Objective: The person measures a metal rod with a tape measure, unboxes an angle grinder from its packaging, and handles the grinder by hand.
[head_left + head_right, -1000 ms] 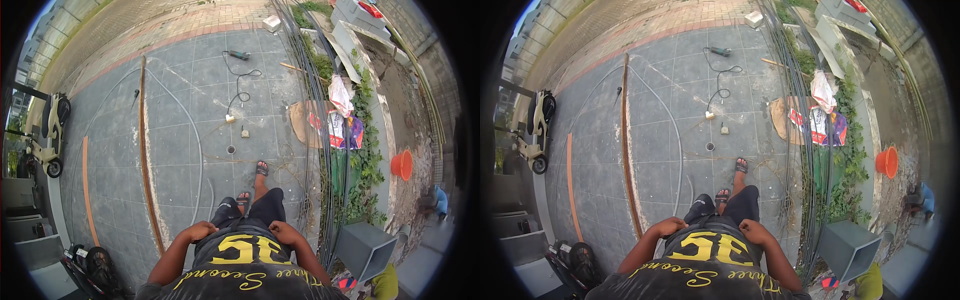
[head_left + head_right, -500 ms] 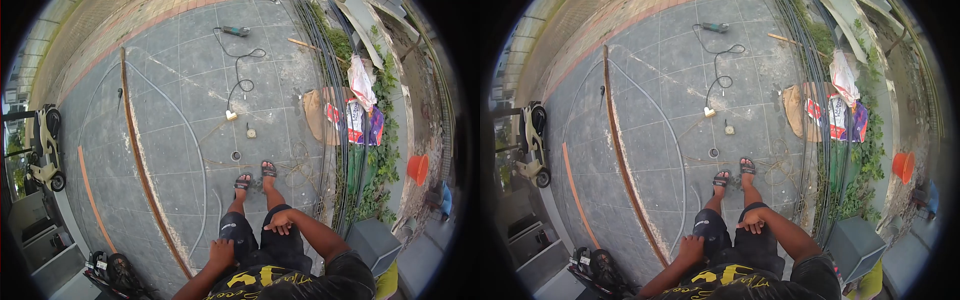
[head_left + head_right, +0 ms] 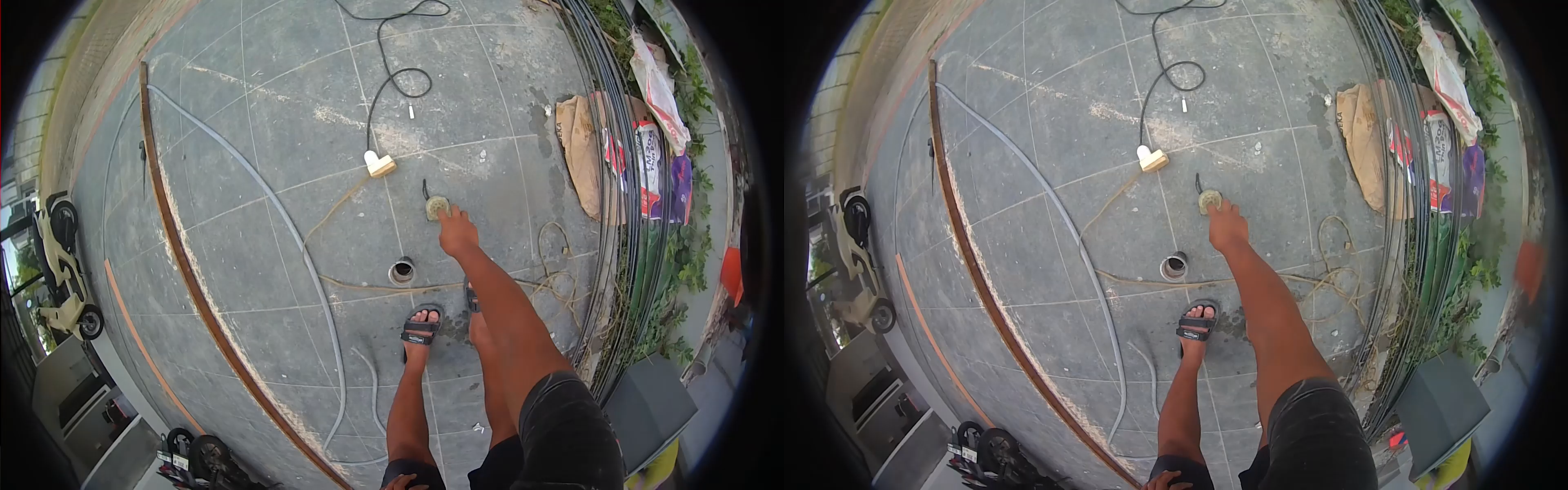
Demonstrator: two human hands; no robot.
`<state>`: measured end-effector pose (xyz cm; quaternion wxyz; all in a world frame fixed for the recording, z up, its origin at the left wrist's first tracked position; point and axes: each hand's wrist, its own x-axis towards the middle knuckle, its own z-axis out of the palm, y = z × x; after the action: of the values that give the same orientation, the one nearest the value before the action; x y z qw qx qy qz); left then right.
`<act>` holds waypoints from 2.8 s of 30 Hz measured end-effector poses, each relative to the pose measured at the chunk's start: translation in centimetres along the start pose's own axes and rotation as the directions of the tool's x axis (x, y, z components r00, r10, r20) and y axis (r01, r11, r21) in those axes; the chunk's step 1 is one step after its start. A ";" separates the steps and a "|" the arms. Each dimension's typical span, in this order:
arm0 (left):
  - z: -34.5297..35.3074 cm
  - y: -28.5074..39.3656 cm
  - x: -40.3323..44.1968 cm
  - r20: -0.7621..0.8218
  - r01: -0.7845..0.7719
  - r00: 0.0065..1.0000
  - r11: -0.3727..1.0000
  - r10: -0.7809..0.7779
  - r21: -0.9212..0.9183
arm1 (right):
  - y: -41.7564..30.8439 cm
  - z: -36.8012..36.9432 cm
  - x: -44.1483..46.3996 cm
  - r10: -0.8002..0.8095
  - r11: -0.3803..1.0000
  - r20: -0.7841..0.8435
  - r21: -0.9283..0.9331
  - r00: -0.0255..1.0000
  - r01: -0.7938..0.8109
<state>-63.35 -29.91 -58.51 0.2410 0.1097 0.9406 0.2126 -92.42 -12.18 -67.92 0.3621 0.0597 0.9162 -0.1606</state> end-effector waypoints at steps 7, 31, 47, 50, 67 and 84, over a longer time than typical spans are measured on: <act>15.7 -8.5 4.9 -0.206 -0.120 0.965 0.973 0.160 0.196 | -0.4 5.8 4.7 -0.171 0.944 -0.234 -0.318 0.957 0.091; -9.8 -10.9 45.0 -0.127 0.538 0.813 0.817 -0.568 -0.209 | 5.1 -5.9 -36.5 -0.392 -0.448 0.667 0.462 0.633 -0.765; -21.1 0.2 32.3 0.115 0.061 0.993 0.968 -0.033 -0.245 | 7.7 -7.4 -30.4 -0.322 -0.432 0.354 0.770 0.878 -0.469; -30.4 0.3 25.4 0.352 0.257 0.927 0.906 -0.132 -0.337 | 6.7 -8.9 -25.0 -0.364 -0.477 0.244 0.780 0.899 -0.405; -38.2 -6.6 -9.3 0.175 0.189 0.971 0.971 -0.162 -0.150 | -17.5 -18.6 -13.9 -0.797 -0.595 -0.322 0.566 0.511 -0.571; -45.9 8.3 -6.0 -0.090 -0.017 0.984 0.418 -0.156 -0.908 | -21.1 -34.5 -40.4 -0.868 -0.242 -0.103 0.942 0.485 -0.233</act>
<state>-80.30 -40.33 -15.89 0.1943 -0.0936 0.6981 0.6828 -89.89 -20.09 -11.31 0.4310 -0.0768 0.2058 -0.8752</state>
